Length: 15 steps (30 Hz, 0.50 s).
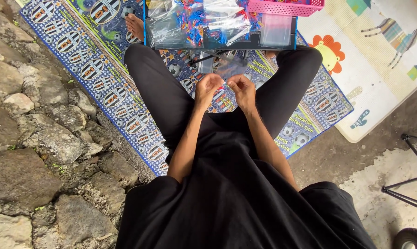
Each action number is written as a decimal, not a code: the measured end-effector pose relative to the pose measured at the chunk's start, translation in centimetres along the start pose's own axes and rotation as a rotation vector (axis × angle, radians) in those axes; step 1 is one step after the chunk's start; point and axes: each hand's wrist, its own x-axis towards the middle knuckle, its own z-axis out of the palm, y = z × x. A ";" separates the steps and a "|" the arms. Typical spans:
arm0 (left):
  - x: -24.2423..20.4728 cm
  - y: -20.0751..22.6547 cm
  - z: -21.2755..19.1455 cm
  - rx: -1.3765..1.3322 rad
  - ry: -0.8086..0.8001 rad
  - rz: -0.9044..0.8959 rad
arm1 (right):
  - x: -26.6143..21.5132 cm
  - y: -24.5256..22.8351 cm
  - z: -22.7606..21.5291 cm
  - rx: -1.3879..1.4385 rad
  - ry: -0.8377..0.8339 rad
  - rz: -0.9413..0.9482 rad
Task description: The person is sitting on a mat, sorting various small hair accessories from a pink basket and placing them into small, clear plastic bags.
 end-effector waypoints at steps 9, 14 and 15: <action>0.1 -0.4 -0.2 0.152 -0.012 -0.025 | -0.1 -1.5 0.3 0.037 -0.005 -0.023; 0.0 0.0 -0.3 0.221 0.047 0.015 | -0.2 -1.0 0.3 0.043 -0.037 -0.025; 0.0 0.0 -0.3 0.222 0.058 0.004 | -0.2 -1.0 0.3 0.033 -0.046 -0.015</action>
